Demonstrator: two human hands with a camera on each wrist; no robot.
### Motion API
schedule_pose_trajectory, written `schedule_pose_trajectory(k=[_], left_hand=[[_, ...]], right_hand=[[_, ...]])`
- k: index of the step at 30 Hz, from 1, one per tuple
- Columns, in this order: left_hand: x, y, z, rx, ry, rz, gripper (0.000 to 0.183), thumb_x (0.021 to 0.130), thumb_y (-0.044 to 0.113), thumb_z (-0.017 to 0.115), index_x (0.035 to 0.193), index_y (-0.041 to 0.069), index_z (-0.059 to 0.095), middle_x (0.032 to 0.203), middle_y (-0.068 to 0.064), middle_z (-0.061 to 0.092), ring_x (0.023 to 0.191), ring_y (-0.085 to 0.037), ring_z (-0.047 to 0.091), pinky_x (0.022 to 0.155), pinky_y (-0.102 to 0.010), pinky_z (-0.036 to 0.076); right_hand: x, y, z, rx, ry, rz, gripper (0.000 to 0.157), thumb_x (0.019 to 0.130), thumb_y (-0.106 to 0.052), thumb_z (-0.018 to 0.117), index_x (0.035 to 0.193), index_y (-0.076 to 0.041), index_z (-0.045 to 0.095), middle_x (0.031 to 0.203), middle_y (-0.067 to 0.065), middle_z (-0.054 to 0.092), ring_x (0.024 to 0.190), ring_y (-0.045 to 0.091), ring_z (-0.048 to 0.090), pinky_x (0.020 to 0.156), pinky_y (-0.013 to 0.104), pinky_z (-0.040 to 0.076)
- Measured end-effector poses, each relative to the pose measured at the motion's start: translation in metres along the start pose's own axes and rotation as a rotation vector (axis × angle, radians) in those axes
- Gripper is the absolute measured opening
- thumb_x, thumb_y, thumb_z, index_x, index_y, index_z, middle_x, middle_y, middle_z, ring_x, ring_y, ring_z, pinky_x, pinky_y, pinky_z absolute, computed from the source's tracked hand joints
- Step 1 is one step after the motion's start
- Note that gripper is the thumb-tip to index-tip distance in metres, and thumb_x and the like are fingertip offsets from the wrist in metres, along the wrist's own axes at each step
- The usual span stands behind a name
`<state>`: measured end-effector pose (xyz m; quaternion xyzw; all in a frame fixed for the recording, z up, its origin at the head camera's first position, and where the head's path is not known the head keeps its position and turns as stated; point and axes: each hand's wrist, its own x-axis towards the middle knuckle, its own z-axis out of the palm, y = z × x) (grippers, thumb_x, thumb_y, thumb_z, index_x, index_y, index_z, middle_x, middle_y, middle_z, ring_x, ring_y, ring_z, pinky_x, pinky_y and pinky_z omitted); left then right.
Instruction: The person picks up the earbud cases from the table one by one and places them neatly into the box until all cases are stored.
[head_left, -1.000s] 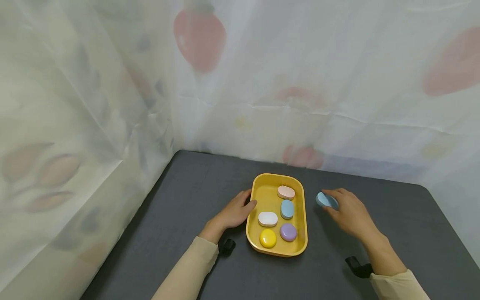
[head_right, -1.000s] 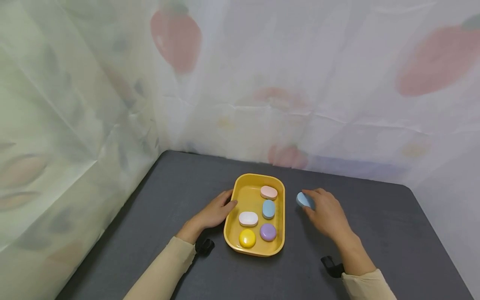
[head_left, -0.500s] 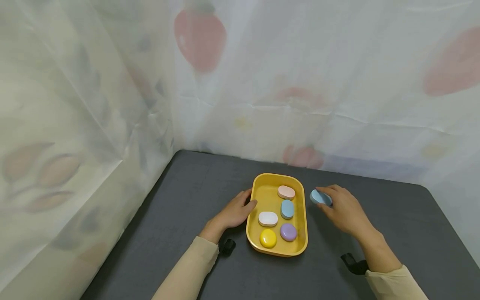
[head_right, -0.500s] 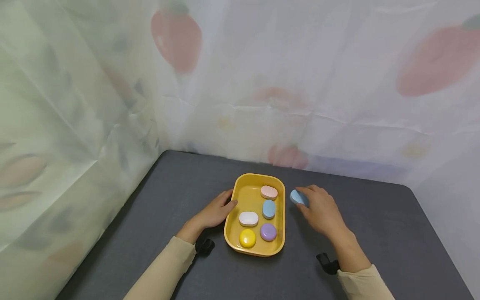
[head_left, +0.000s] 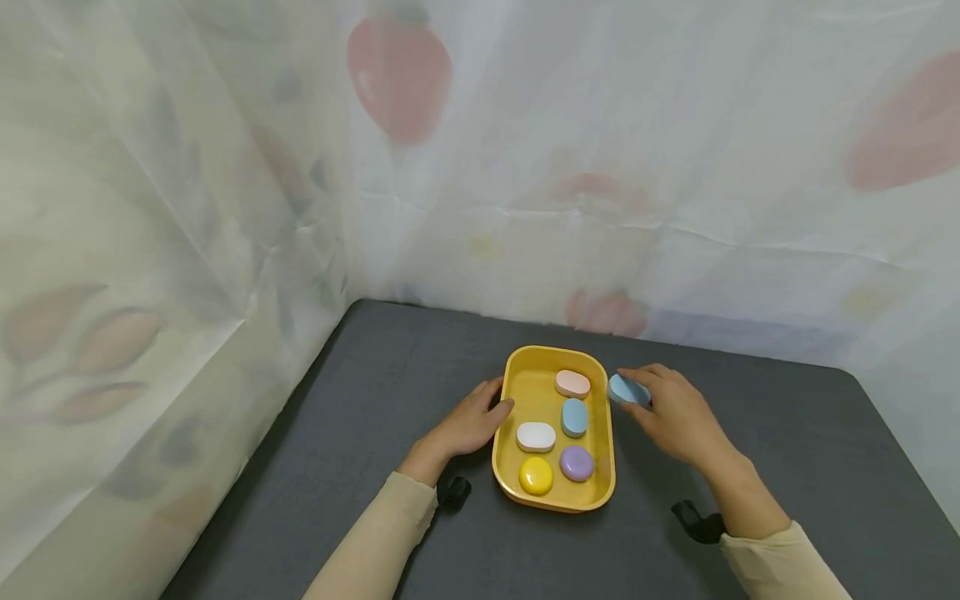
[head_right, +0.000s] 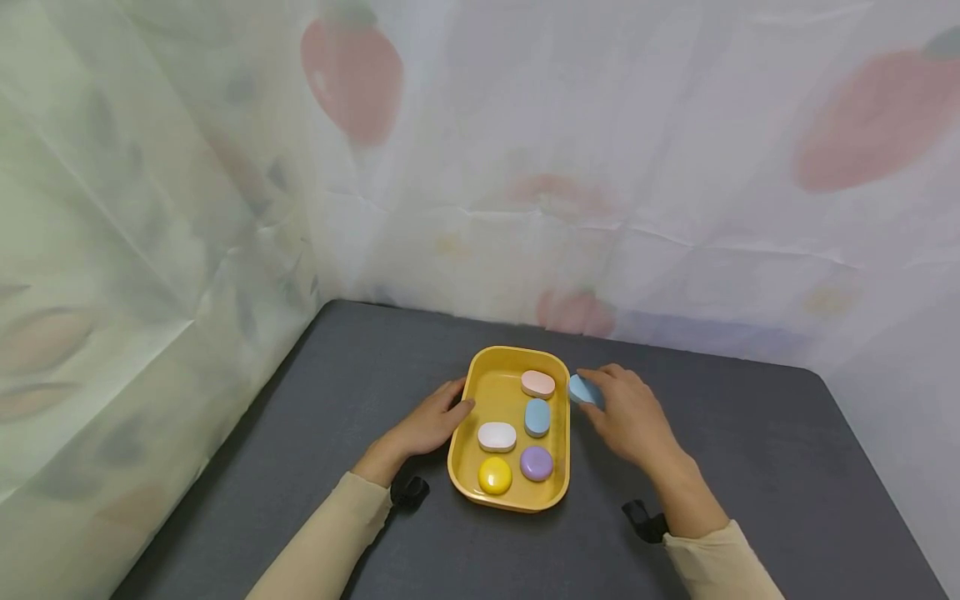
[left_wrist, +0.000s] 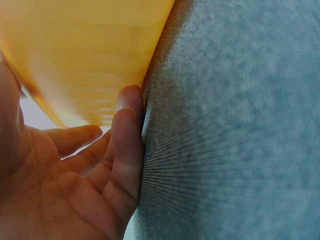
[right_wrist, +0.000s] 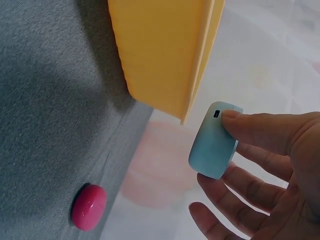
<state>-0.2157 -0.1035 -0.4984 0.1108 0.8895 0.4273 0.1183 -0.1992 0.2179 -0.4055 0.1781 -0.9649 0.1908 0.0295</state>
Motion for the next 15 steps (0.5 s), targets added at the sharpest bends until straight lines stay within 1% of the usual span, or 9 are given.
schedule_pose_trajectory(k=[12, 15], left_hand=[[0.001, -0.001, 0.000, 0.005, 0.002, 0.008, 0.063, 0.110, 0.046, 0.042, 0.164, 0.015, 0.032, 0.160, -0.010, 0.043, 0.147, -0.028, 0.044, 0.121, -0.051, 0.037], [0.001, -0.001, 0.000, 0.001, 0.002, 0.012, 0.063, 0.110, 0.045, 0.042, 0.164, 0.014, 0.032, 0.160, -0.011, 0.044, 0.147, -0.028, 0.044, 0.121, -0.051, 0.037]], right_hand=[[0.008, -0.011, 0.004, -0.003, -0.010, -0.019, 0.051, 0.095, -0.021, 0.077, 0.143, -0.010, 0.063, 0.133, 0.020, 0.063, 0.118, 0.042, 0.061, 0.092, 0.059, 0.052], [0.009, -0.014, 0.005, -0.005, -0.017, -0.028, 0.050, 0.095, -0.019, 0.076, 0.143, -0.009, 0.063, 0.135, 0.020, 0.063, 0.121, 0.043, 0.060, 0.094, 0.061, 0.051]])
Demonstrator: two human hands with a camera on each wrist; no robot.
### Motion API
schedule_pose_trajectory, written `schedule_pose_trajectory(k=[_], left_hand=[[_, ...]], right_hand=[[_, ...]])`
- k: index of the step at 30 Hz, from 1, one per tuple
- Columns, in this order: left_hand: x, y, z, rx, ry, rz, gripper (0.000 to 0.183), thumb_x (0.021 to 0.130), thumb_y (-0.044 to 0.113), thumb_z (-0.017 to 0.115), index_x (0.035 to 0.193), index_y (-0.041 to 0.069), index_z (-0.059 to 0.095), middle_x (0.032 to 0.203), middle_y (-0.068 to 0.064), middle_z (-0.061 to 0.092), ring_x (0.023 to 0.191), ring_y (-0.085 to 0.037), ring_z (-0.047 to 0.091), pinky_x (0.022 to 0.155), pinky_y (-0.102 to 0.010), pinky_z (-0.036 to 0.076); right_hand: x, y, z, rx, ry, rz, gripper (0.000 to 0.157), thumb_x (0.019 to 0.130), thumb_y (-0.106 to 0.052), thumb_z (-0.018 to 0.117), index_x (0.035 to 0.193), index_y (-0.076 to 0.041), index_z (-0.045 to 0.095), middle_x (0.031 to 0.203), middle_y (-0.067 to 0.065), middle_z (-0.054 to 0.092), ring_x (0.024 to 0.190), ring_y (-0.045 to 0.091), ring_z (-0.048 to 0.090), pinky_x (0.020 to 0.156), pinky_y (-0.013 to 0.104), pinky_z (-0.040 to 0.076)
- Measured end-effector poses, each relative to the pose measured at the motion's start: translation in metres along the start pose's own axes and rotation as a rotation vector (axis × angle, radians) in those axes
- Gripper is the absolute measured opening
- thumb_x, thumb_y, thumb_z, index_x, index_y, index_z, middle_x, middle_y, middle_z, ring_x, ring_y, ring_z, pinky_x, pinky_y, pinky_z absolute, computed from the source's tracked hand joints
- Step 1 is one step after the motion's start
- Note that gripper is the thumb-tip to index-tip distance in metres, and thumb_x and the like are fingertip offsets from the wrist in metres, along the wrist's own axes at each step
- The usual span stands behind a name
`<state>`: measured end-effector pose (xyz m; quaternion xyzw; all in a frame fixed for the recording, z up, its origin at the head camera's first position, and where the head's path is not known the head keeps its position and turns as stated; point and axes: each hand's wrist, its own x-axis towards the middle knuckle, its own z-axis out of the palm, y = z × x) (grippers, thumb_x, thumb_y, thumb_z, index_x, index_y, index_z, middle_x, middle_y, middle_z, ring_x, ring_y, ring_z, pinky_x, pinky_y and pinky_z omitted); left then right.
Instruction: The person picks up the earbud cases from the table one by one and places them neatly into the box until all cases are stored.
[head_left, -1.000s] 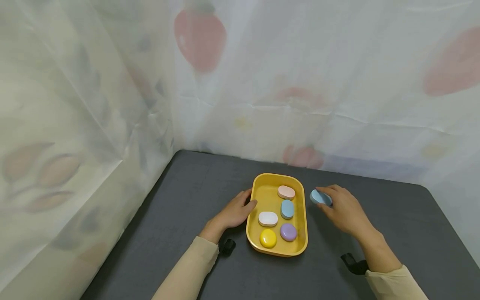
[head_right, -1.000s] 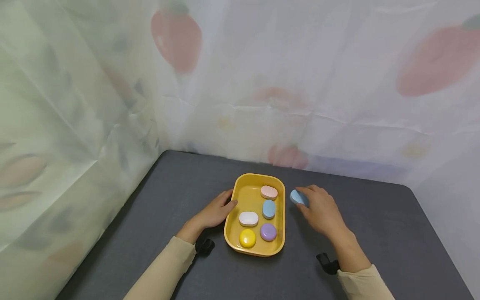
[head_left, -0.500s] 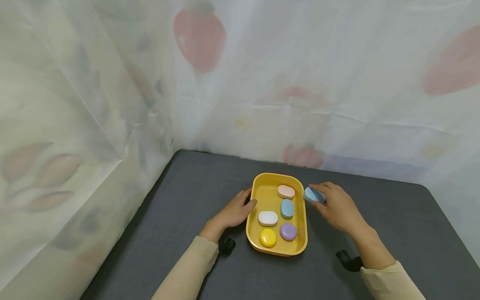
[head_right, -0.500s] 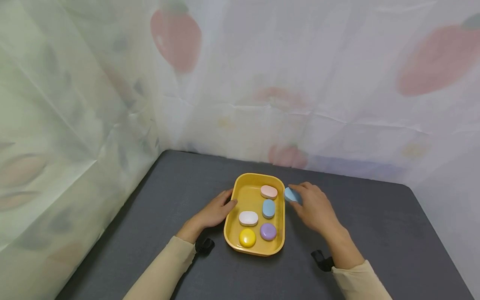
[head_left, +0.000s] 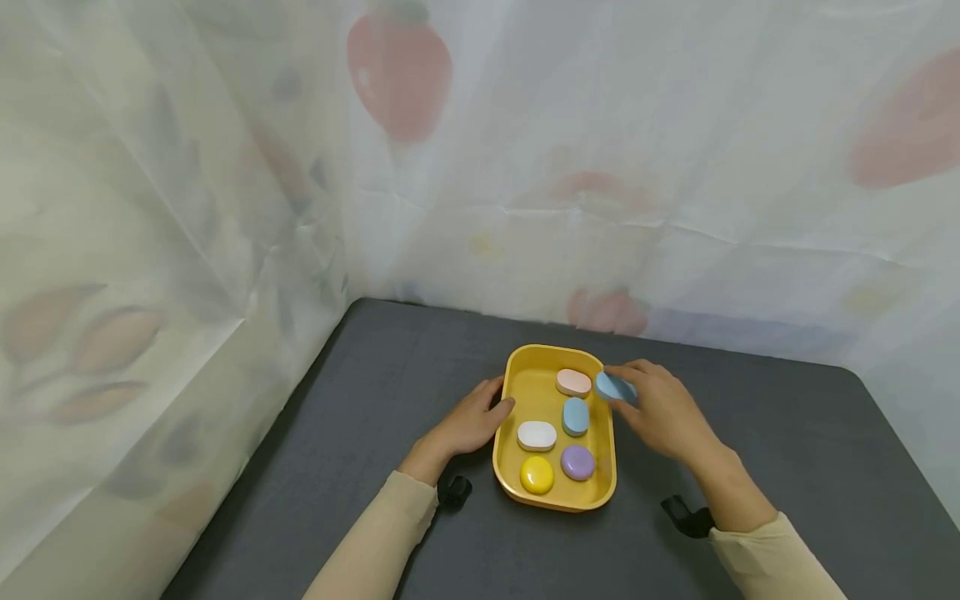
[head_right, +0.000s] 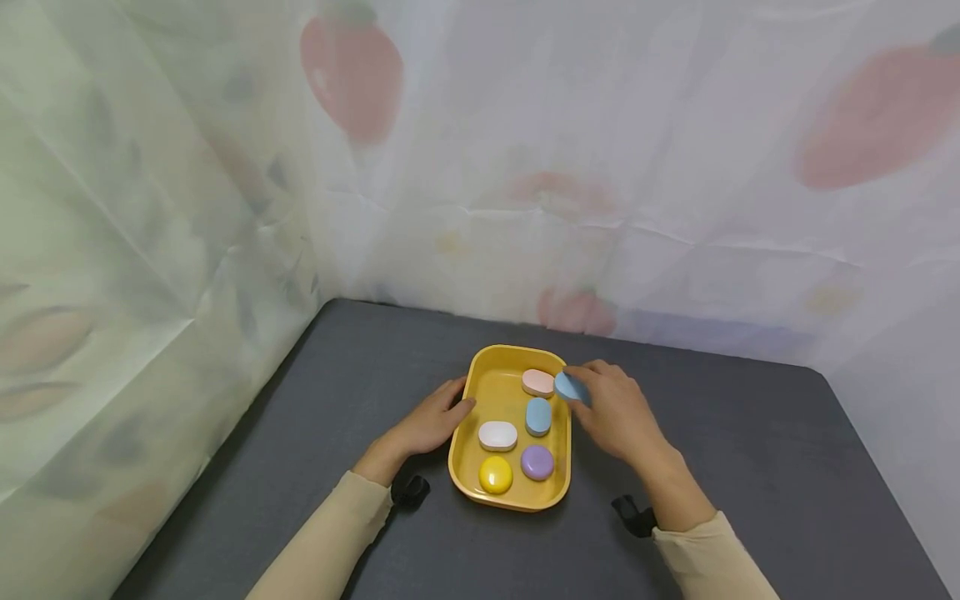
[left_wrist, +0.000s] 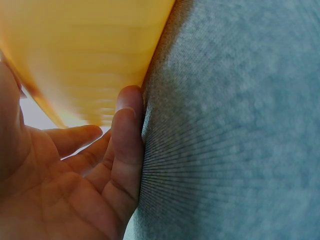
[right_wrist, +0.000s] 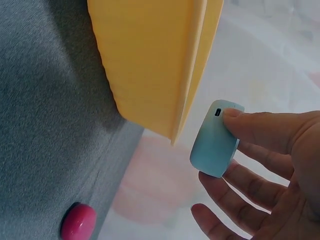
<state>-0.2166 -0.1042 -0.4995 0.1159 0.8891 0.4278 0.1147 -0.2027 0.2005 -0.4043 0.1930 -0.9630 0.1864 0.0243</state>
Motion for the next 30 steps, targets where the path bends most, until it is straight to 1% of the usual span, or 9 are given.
schedule_pose_trajectory(k=[4, 11, 14, 19, 22, 26, 28, 30], left_hand=[[0.000, 0.000, 0.000, -0.002, 0.001, 0.003, 0.063, 0.110, 0.044, 0.043, 0.164, 0.014, 0.032, 0.159, -0.011, 0.044, 0.146, -0.028, 0.045, 0.121, -0.051, 0.037], [-0.001, 0.000, 0.000, -0.004, -0.001, -0.003, 0.063, 0.110, 0.044, 0.042, 0.164, 0.014, 0.032, 0.160, -0.011, 0.043, 0.147, -0.028, 0.044, 0.121, -0.051, 0.037], [0.000, 0.000, 0.000, -0.004, -0.003, -0.007, 0.062, 0.110, 0.044, 0.042, 0.164, 0.015, 0.032, 0.160, -0.010, 0.044, 0.147, -0.028, 0.044, 0.120, -0.052, 0.037], [0.000, 0.000, 0.000, -0.003, -0.002, -0.006, 0.062, 0.110, 0.044, 0.042, 0.164, 0.015, 0.033, 0.160, -0.010, 0.044, 0.147, -0.028, 0.045, 0.120, -0.052, 0.037], [0.000, 0.000, 0.000, -0.001, -0.001, -0.009, 0.062, 0.110, 0.045, 0.042, 0.164, 0.015, 0.032, 0.160, -0.010, 0.044, 0.147, -0.028, 0.044, 0.121, -0.051, 0.037], [-0.001, 0.001, 0.000, 0.001, -0.003, -0.012, 0.063, 0.110, 0.045, 0.043, 0.164, 0.015, 0.032, 0.161, -0.010, 0.043, 0.148, -0.028, 0.043, 0.121, -0.051, 0.036], [-0.001, 0.001, 0.000, -0.002, -0.004, -0.011, 0.063, 0.110, 0.045, 0.043, 0.164, 0.015, 0.031, 0.161, -0.010, 0.042, 0.148, -0.028, 0.043, 0.121, -0.051, 0.036], [-0.001, 0.001, 0.000, -0.006, -0.005, -0.007, 0.063, 0.110, 0.044, 0.042, 0.164, 0.015, 0.032, 0.161, -0.010, 0.043, 0.148, -0.028, 0.043, 0.121, -0.052, 0.036]], right_hand=[[0.002, -0.005, 0.001, -0.008, -0.006, -0.019, 0.049, 0.095, -0.016, 0.075, 0.142, -0.009, 0.063, 0.136, 0.020, 0.062, 0.124, 0.043, 0.058, 0.099, 0.063, 0.048], [0.004, -0.008, 0.007, -0.001, -0.016, -0.060, 0.051, 0.095, -0.017, 0.077, 0.143, -0.009, 0.063, 0.136, 0.018, 0.063, 0.125, 0.043, 0.058, 0.105, 0.067, 0.043], [0.005, -0.008, 0.010, 0.009, -0.015, -0.093, 0.049, 0.094, -0.016, 0.077, 0.141, -0.009, 0.064, 0.135, 0.018, 0.064, 0.125, 0.043, 0.059, 0.105, 0.067, 0.043], [0.007, -0.009, 0.014, 0.025, 0.001, -0.155, 0.047, 0.092, -0.012, 0.078, 0.138, -0.007, 0.067, 0.132, 0.018, 0.066, 0.120, 0.041, 0.061, 0.102, 0.063, 0.047], [0.009, -0.010, 0.017, 0.027, -0.004, -0.176, 0.048, 0.092, -0.012, 0.079, 0.138, -0.007, 0.067, 0.129, 0.016, 0.067, 0.115, 0.037, 0.063, 0.100, 0.057, 0.051], [0.011, -0.012, 0.021, 0.022, -0.016, -0.202, 0.049, 0.091, -0.010, 0.079, 0.139, -0.006, 0.066, 0.127, 0.013, 0.068, 0.114, 0.034, 0.063, 0.100, 0.055, 0.052], [0.011, -0.012, 0.023, 0.019, -0.014, -0.220, 0.049, 0.091, -0.009, 0.079, 0.138, -0.006, 0.066, 0.128, 0.013, 0.068, 0.115, 0.034, 0.063, 0.100, 0.055, 0.052], [0.012, -0.012, 0.025, 0.020, -0.010, -0.237, 0.050, 0.090, -0.008, 0.080, 0.138, -0.006, 0.067, 0.130, 0.014, 0.068, 0.118, 0.036, 0.063, 0.106, 0.059, 0.048]])
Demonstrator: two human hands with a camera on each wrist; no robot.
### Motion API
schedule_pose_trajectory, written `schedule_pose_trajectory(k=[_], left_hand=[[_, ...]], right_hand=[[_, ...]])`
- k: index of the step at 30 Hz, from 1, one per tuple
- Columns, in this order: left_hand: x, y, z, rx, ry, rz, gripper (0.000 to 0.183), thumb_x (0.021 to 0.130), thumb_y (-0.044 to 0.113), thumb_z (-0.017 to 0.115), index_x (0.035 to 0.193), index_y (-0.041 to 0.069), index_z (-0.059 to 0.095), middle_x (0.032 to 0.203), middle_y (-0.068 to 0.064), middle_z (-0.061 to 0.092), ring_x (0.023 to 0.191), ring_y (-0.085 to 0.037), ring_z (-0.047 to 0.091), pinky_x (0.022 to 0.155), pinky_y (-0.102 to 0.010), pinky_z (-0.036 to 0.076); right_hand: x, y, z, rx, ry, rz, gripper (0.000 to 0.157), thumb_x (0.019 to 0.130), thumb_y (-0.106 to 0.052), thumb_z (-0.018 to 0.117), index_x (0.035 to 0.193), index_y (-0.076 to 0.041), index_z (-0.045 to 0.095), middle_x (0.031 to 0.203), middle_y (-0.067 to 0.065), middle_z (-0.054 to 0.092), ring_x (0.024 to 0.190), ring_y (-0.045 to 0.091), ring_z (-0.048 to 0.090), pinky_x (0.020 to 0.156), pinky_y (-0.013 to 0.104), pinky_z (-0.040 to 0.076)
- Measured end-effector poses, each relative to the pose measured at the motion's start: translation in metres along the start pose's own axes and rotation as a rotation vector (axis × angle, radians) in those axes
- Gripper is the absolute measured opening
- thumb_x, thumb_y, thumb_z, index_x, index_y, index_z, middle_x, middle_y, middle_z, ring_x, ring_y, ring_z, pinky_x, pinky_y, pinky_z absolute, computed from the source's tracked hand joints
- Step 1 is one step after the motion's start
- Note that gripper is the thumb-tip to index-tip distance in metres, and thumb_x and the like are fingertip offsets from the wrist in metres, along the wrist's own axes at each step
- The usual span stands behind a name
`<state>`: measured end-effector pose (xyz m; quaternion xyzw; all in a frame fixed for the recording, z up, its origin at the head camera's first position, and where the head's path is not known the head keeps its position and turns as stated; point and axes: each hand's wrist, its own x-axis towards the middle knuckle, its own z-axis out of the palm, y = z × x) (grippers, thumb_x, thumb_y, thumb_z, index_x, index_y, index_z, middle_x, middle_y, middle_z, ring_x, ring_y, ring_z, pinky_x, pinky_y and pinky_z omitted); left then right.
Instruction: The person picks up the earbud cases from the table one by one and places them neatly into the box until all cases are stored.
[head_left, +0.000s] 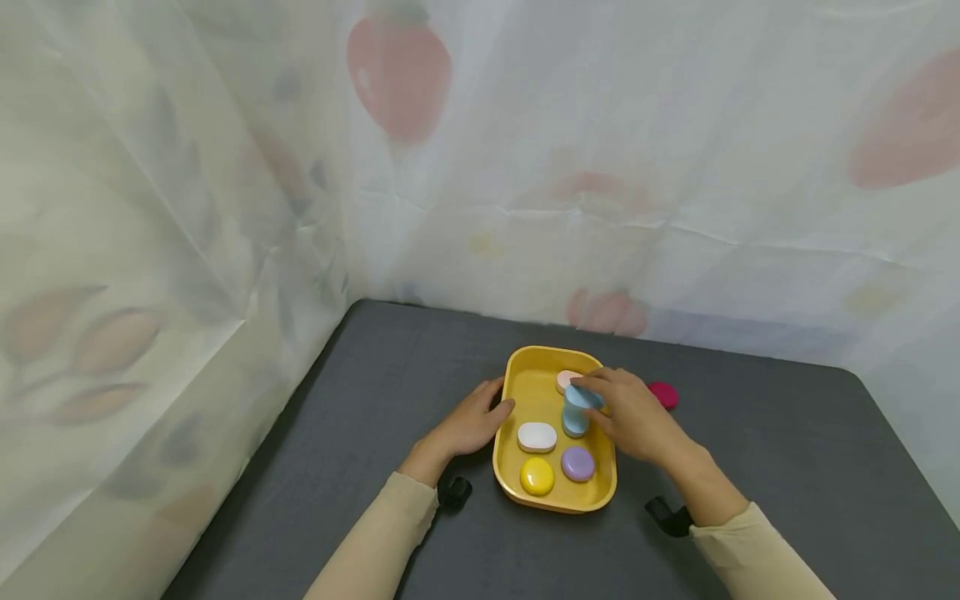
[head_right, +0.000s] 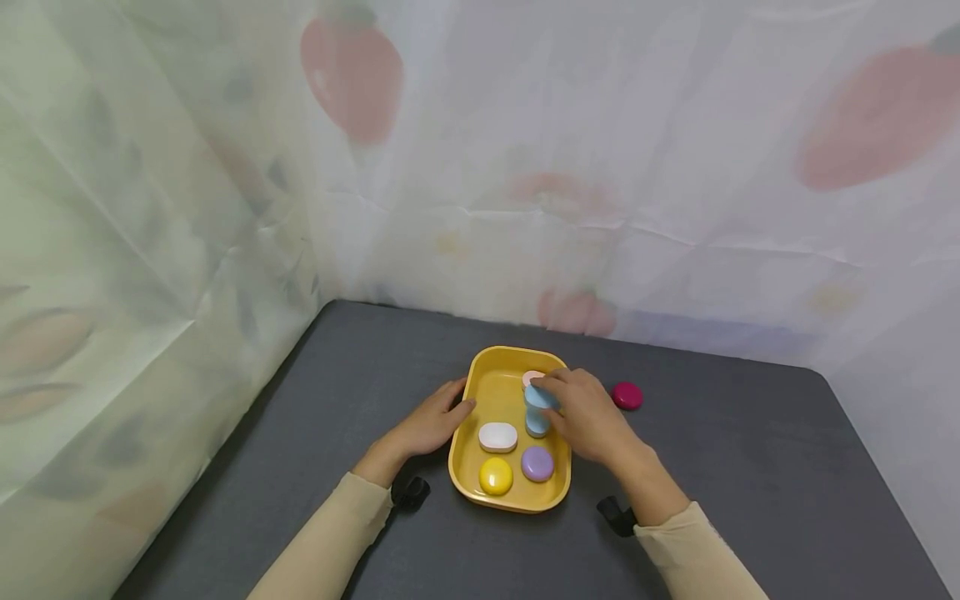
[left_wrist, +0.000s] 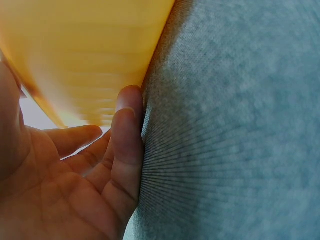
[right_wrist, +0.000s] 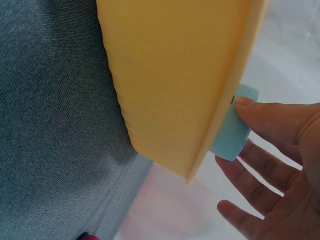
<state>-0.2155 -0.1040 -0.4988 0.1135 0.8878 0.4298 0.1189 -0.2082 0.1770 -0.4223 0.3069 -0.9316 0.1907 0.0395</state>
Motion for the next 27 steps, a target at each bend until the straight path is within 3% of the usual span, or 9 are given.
schedule_pose_trajectory(k=[5, 8, 15, 27], left_hand=[[0.000, 0.000, 0.001, -0.002, 0.002, -0.002, 0.062, 0.110, 0.045, 0.042, 0.164, 0.016, 0.032, 0.160, -0.009, 0.043, 0.147, -0.028, 0.044, 0.120, -0.052, 0.036], [0.000, 0.000, 0.000, -0.001, 0.001, -0.005, 0.062, 0.110, 0.046, 0.042, 0.164, 0.016, 0.032, 0.161, -0.009, 0.042, 0.148, -0.028, 0.043, 0.121, -0.052, 0.036], [-0.001, 0.001, 0.000, -0.004, -0.002, -0.005, 0.063, 0.110, 0.045, 0.042, 0.164, 0.016, 0.032, 0.161, -0.010, 0.042, 0.148, -0.029, 0.043, 0.121, -0.052, 0.036], [-0.001, 0.001, 0.000, 0.000, 0.001, 0.008, 0.062, 0.110, 0.045, 0.042, 0.164, 0.016, 0.033, 0.158, -0.010, 0.046, 0.144, -0.028, 0.046, 0.119, -0.051, 0.038]], right_hand=[[0.002, 0.002, 0.006, 0.016, -0.010, -0.018, 0.049, 0.090, -0.008, 0.080, 0.137, -0.006, 0.067, 0.135, 0.014, 0.067, 0.128, 0.040, 0.060, 0.118, 0.066, 0.033], [0.003, 0.002, 0.009, 0.027, -0.011, -0.025, 0.048, 0.090, -0.009, 0.080, 0.136, -0.006, 0.067, 0.135, 0.013, 0.068, 0.129, 0.039, 0.059, 0.118, 0.066, 0.032], [0.005, 0.000, 0.016, 0.021, 0.007, -0.049, 0.046, 0.089, -0.011, 0.082, 0.134, -0.006, 0.069, 0.132, 0.010, 0.069, 0.114, 0.029, 0.062, 0.100, 0.051, 0.053], [0.012, -0.001, 0.026, 0.041, -0.002, -0.065, 0.044, 0.089, -0.011, 0.083, 0.131, -0.010, 0.071, 0.130, 0.008, 0.070, 0.114, 0.028, 0.062, 0.099, 0.049, 0.054]])
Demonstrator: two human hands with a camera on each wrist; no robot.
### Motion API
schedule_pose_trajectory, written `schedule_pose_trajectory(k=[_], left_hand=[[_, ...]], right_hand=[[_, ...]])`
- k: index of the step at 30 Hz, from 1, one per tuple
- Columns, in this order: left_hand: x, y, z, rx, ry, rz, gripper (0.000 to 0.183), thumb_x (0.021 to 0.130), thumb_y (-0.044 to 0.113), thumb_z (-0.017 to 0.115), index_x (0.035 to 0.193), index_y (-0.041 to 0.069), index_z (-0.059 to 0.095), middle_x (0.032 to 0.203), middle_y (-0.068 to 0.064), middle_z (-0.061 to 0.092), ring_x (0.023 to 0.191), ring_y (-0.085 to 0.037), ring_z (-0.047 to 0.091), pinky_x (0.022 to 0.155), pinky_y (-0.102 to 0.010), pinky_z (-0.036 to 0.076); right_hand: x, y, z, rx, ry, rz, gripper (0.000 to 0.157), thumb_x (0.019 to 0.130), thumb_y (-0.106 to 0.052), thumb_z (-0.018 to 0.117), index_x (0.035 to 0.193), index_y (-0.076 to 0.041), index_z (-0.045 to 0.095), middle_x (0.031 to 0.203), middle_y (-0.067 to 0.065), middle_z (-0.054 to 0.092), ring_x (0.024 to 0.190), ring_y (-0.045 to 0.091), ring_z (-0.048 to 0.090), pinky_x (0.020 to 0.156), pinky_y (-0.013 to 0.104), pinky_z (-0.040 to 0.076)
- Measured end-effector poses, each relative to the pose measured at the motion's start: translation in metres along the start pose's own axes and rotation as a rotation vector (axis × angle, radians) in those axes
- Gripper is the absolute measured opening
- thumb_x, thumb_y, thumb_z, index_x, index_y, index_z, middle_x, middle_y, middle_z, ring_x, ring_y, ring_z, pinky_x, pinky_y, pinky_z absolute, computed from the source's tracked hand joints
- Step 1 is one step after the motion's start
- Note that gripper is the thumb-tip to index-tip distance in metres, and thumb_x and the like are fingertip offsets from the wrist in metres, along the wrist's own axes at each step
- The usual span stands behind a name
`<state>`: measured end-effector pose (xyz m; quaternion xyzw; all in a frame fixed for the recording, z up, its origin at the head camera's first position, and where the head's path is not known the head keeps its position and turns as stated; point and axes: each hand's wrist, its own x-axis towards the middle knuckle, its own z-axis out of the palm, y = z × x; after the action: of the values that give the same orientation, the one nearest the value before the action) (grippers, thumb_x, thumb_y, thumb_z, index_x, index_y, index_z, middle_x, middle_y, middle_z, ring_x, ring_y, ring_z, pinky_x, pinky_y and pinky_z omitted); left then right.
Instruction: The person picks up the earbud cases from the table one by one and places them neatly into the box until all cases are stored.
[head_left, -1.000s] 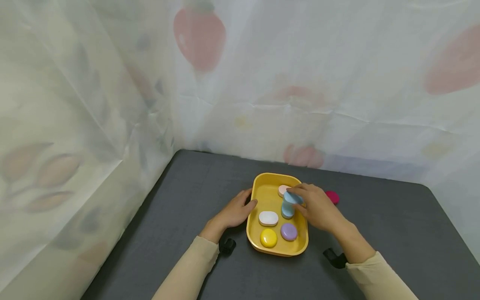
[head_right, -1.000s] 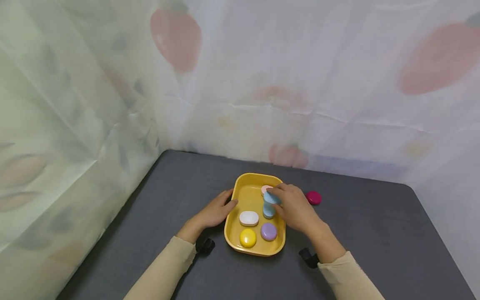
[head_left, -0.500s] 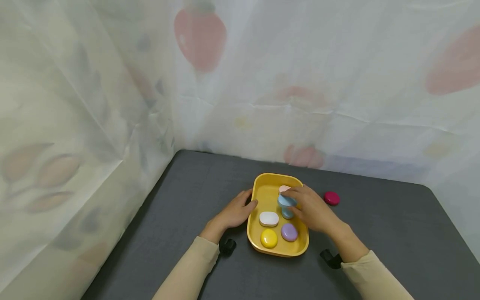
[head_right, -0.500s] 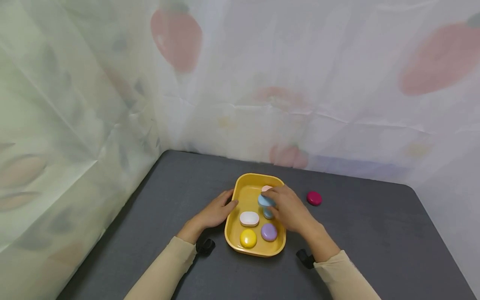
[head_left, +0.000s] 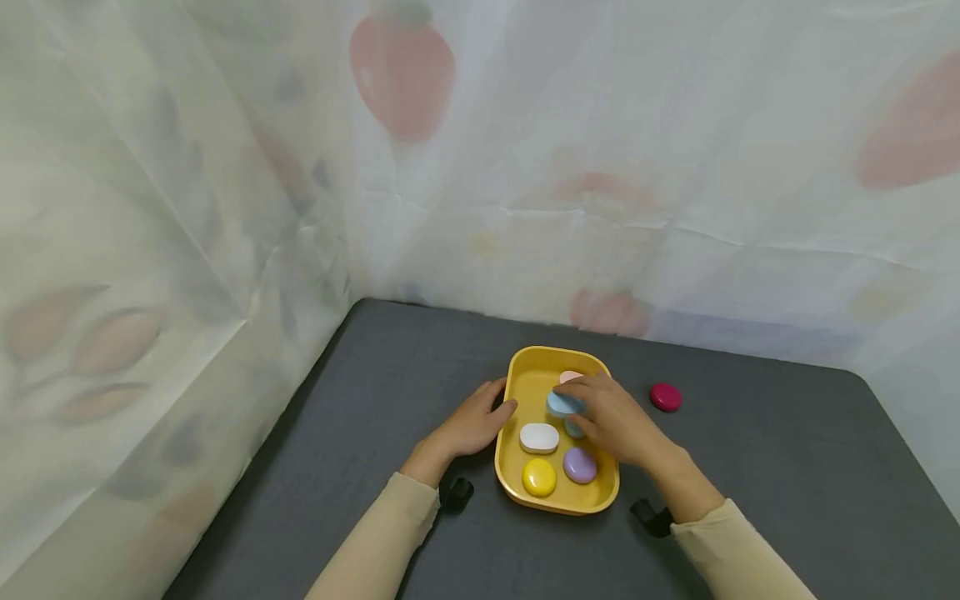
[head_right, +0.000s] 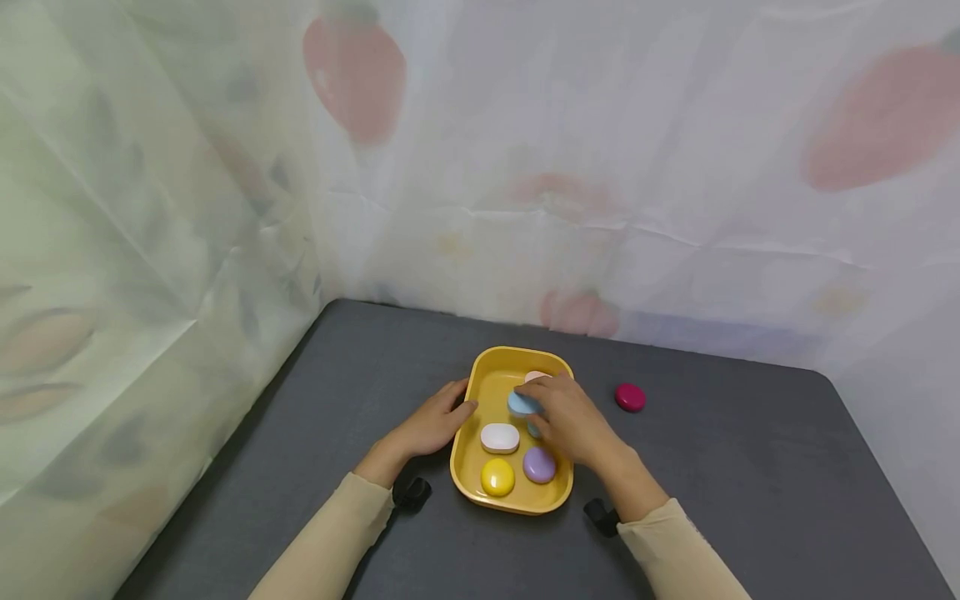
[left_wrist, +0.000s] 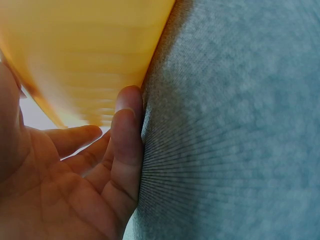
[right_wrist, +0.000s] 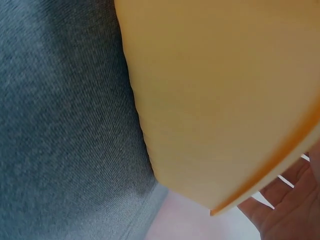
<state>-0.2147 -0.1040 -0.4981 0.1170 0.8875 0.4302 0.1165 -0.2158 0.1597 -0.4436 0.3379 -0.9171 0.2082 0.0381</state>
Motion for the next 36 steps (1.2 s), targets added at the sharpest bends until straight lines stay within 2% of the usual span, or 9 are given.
schedule_pose_trajectory(k=[6, 13, 20, 30, 36], left_hand=[[0.000, 0.000, 0.000, 0.004, -0.004, 0.003, 0.061, 0.110, 0.044, 0.042, 0.164, 0.016, 0.033, 0.157, -0.010, 0.046, 0.144, -0.028, 0.047, 0.119, -0.051, 0.038], [-0.002, 0.000, -0.001, -0.003, -0.009, 0.006, 0.062, 0.110, 0.043, 0.043, 0.164, 0.016, 0.032, 0.157, -0.011, 0.046, 0.143, -0.029, 0.047, 0.119, -0.051, 0.038], [-0.002, 0.001, -0.001, -0.001, -0.006, 0.002, 0.061, 0.110, 0.043, 0.042, 0.164, 0.016, 0.033, 0.156, -0.010, 0.047, 0.142, -0.028, 0.048, 0.118, -0.051, 0.039], [-0.003, 0.002, -0.001, -0.016, -0.011, 0.012, 0.060, 0.110, 0.042, 0.042, 0.164, 0.015, 0.033, 0.156, -0.010, 0.046, 0.142, -0.029, 0.048, 0.118, -0.052, 0.039], [-0.003, 0.002, -0.002, -0.010, -0.009, 0.015, 0.061, 0.110, 0.041, 0.043, 0.164, 0.014, 0.032, 0.156, -0.011, 0.046, 0.142, -0.029, 0.048, 0.118, -0.051, 0.039]], right_hand=[[0.003, -0.001, 0.003, -0.004, -0.002, -0.023, 0.041, 0.089, -0.011, 0.082, 0.129, -0.011, 0.072, 0.127, 0.006, 0.071, 0.110, 0.025, 0.060, 0.095, 0.045, 0.054], [0.006, 0.000, 0.010, -0.009, 0.018, -0.055, 0.038, 0.088, -0.012, 0.083, 0.125, -0.009, 0.074, 0.124, 0.007, 0.073, 0.115, 0.028, 0.065, 0.104, 0.052, 0.049], [0.007, -0.002, 0.014, 0.002, 0.000, -0.014, 0.038, 0.090, -0.014, 0.082, 0.126, -0.010, 0.074, 0.126, 0.007, 0.073, 0.122, 0.030, 0.063, 0.117, 0.064, 0.036], [0.009, -0.005, 0.018, 0.011, 0.003, 0.009, 0.039, 0.091, -0.019, 0.081, 0.129, -0.014, 0.073, 0.126, 0.002, 0.074, 0.120, 0.026, 0.066, 0.117, 0.058, 0.038], [0.010, -0.005, 0.019, 0.021, -0.006, 0.038, 0.041, 0.091, -0.020, 0.082, 0.130, -0.014, 0.071, 0.127, 0.002, 0.073, 0.122, 0.026, 0.066, 0.121, 0.061, 0.032]])
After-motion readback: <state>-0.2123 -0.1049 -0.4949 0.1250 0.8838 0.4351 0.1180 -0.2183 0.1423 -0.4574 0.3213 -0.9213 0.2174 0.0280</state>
